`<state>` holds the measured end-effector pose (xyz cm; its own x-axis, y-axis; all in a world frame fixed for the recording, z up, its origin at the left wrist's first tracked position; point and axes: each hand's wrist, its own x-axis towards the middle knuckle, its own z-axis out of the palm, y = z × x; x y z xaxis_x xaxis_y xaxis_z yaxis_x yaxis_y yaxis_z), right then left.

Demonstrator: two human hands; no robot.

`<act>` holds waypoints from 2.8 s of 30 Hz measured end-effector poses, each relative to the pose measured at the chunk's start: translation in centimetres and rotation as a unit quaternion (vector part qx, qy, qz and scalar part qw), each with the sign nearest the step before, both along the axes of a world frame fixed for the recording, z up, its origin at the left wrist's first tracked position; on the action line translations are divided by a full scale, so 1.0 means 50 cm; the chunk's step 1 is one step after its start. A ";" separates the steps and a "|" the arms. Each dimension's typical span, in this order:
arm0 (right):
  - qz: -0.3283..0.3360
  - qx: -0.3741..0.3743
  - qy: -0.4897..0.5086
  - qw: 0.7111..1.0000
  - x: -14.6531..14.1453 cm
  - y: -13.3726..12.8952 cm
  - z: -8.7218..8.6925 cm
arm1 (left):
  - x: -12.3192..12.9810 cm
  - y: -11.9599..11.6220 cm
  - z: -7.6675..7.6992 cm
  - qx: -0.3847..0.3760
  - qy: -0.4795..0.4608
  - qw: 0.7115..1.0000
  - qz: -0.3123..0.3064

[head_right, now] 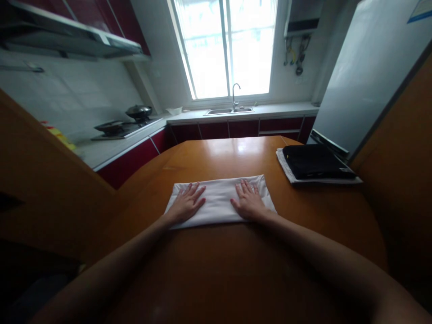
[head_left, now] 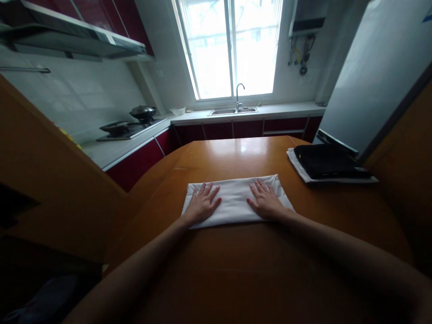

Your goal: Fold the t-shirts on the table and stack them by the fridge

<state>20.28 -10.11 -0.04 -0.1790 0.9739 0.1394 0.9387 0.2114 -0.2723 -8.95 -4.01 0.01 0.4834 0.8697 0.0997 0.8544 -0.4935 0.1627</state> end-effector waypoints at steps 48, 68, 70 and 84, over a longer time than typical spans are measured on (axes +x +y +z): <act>-0.103 -0.016 -0.044 0.994 0.042 0.080 -0.035 | 0.033 0.045 0.033 -0.003 0.057 0.982 0.181; -0.265 0.029 0.162 0.950 0.139 0.083 0.067 | 0.218 -0.046 0.010 -0.022 0.034 0.999 -0.026; -0.277 -0.017 0.183 0.943 0.174 0.085 0.077 | 0.218 -0.045 0.008 -0.021 0.030 0.999 -0.026; -0.251 -0.214 0.344 0.879 0.203 0.081 0.078 | 0.221 -0.048 0.012 -0.025 0.015 0.999 -0.025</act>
<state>30.43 -6.07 3.84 0.2725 0.8957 -0.3514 0.4665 -0.4424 -0.7659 2.12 -6.40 0.63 0.5287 0.8479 0.0406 0.8337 -0.5276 0.1632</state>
